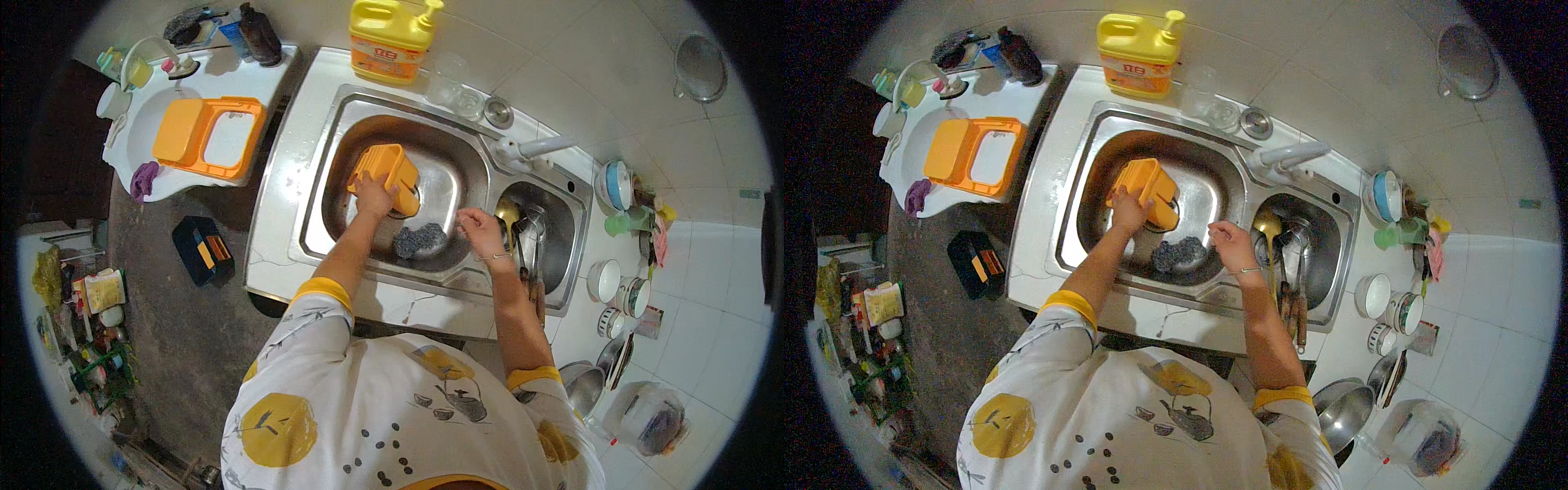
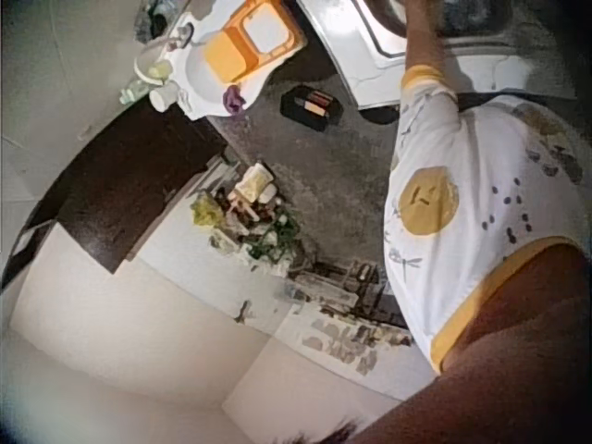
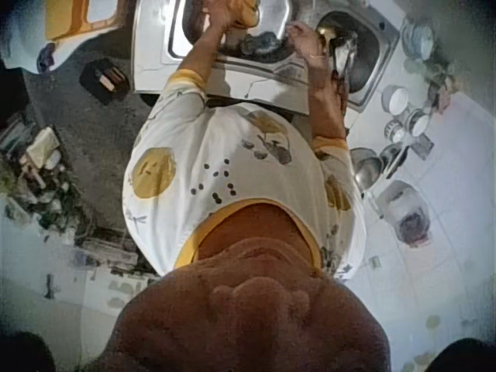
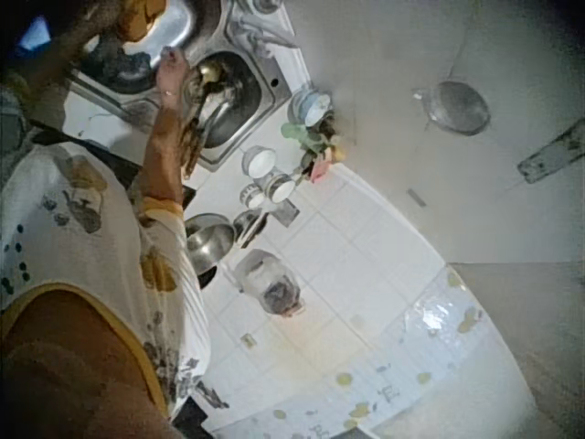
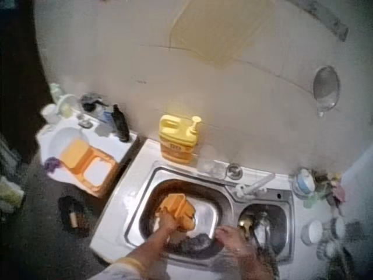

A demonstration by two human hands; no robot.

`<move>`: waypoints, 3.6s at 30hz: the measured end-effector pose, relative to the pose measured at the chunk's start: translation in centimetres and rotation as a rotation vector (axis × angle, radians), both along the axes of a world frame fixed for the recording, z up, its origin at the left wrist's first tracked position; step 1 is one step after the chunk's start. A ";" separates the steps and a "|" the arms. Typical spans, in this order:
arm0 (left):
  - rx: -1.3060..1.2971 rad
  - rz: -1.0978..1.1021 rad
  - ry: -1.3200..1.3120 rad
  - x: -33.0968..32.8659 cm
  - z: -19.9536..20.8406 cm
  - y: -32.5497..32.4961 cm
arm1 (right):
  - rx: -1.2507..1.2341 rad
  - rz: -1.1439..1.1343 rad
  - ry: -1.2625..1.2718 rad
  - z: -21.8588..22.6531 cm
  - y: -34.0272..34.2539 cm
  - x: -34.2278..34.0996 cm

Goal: The person washes an orange plastic dish rack in a kitchen sink using a yellow brush and running water. They scrub the rack thoroughly, rinse it, and then place it on the counter next to the sink.

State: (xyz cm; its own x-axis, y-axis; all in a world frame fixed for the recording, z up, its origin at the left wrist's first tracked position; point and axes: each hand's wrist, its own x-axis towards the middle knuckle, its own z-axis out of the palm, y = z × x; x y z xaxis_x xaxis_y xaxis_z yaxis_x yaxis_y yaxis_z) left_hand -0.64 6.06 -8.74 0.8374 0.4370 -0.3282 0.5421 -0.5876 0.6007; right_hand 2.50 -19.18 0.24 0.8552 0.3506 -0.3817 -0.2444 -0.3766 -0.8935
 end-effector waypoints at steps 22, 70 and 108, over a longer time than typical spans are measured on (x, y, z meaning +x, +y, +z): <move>0.041 -0.220 -0.472 -5.8 12.0 2.0 | 0.139 -0.367 0.196 1.5 6.6 0.1; -0.394 -0.171 -0.464 -6.9 17.4 1.9 | 0.251 0.272 -0.431 11.7 3.0 1.7; -0.387 0.701 -1.132 -7.4 13.9 16.5 | 0.074 0.073 -0.309 2.8 2.2 -1.0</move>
